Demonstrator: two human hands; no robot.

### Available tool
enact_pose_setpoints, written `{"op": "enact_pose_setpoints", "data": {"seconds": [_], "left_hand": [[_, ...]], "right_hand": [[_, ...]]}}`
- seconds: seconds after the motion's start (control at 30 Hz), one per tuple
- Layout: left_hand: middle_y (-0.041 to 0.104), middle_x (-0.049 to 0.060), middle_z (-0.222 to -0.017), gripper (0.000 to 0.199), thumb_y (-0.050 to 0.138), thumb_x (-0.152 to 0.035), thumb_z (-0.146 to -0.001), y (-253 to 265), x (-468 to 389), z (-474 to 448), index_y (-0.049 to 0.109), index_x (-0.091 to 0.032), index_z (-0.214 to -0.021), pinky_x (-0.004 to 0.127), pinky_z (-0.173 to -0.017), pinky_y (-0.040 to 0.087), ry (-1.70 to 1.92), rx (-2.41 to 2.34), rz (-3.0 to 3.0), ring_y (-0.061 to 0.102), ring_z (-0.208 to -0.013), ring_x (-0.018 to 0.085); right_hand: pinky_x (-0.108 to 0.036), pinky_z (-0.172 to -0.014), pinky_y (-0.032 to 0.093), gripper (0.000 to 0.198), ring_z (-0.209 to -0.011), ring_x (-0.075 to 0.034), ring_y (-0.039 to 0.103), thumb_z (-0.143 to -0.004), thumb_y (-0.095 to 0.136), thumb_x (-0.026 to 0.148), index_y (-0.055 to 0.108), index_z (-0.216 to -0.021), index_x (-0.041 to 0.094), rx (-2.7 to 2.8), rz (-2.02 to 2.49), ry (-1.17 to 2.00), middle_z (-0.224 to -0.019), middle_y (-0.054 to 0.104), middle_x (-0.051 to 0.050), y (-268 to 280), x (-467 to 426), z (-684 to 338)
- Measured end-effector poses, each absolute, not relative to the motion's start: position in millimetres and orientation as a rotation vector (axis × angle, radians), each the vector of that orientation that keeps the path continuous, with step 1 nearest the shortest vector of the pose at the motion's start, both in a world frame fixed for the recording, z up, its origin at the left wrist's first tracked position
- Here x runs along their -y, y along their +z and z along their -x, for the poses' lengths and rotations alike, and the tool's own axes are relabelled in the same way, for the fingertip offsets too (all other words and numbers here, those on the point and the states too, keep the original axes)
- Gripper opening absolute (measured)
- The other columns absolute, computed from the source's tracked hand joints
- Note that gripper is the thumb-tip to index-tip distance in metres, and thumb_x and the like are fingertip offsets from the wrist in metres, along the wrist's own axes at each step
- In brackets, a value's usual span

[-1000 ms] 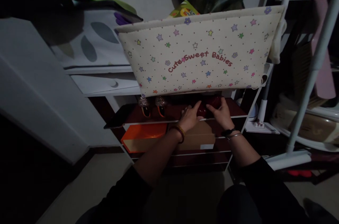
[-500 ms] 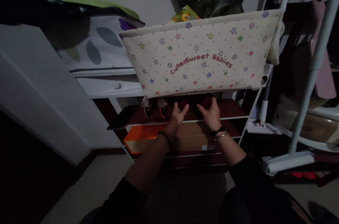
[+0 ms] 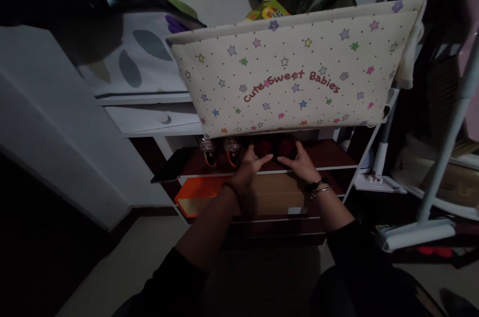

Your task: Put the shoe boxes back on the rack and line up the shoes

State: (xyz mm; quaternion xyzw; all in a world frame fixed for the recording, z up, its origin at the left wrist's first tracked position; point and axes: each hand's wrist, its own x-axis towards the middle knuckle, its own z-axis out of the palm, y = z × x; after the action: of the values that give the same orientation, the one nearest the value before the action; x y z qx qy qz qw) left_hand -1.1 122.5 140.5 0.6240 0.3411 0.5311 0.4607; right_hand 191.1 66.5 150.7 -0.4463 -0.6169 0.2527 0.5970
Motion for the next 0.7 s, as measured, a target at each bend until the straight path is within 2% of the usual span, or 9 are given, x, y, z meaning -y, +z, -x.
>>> {"op": "enact_pose_setpoints", "data": {"seconds": [0.07,0.2,0.4,0.53,0.7], "left_hand": [[0.074,0.011,-0.115,0.07,0.091,-0.038,-0.074,141.1,-122.1,1.5,0.054,-0.016,-0.13,0.044,-0.106,0.054,1.293,-0.833,-1.525,0.069,-0.111,0.023],[0.073,0.011,-0.117,0.065,0.09,-0.036,-0.074,145.1,-125.5,3.3,0.054,-0.016,-0.125,0.044,-0.103,0.055,1.246,-0.835,-1.509,0.068,-0.108,0.023],[0.071,0.012,-0.122,0.058,0.088,-0.032,-0.076,147.4,-130.6,6.6,0.056,-0.017,-0.122,0.044,-0.106,0.054,1.201,-0.922,-1.581,0.066,-0.115,0.025],[0.072,0.011,-0.117,0.059,0.087,-0.035,-0.078,144.9,-128.9,7.3,0.056,-0.018,-0.125,0.044,-0.105,0.054,1.199,-0.888,-1.594,0.067,-0.113,0.025],[0.074,0.01,-0.108,0.066,0.087,-0.04,-0.079,143.1,-127.4,4.9,0.055,-0.018,-0.133,0.046,-0.101,0.056,1.169,-0.879,-1.579,0.069,-0.106,0.026]], "right_hand": [[-0.053,-0.119,0.044,0.084,-0.129,-0.032,0.061,-0.068,0.092,0.054,0.055,-0.136,0.021,1.445,1.079,0.56,-0.135,0.069,-0.013,149.7,-69.8,-195.4],[-0.052,-0.12,0.042,0.085,-0.134,-0.032,0.058,-0.072,0.09,0.054,0.053,-0.141,0.021,1.458,1.107,0.498,-0.144,0.064,-0.014,149.3,-76.1,-198.2],[-0.05,-0.126,0.036,0.086,-0.141,-0.033,0.053,-0.074,0.088,0.056,0.053,-0.143,0.02,1.567,1.108,0.444,-0.149,0.061,-0.014,148.0,-84.1,-204.4],[-0.051,-0.12,0.042,0.092,-0.135,-0.033,0.058,-0.078,0.084,0.061,0.046,-0.151,0.02,1.58,1.153,0.439,-0.142,0.065,-0.014,141.7,-84.4,-207.5],[-0.05,-0.114,0.048,0.085,-0.129,-0.033,0.062,-0.079,0.082,0.061,0.048,-0.147,0.021,1.587,1.195,0.434,-0.143,0.065,-0.013,141.1,-80.2,-205.6]]}}
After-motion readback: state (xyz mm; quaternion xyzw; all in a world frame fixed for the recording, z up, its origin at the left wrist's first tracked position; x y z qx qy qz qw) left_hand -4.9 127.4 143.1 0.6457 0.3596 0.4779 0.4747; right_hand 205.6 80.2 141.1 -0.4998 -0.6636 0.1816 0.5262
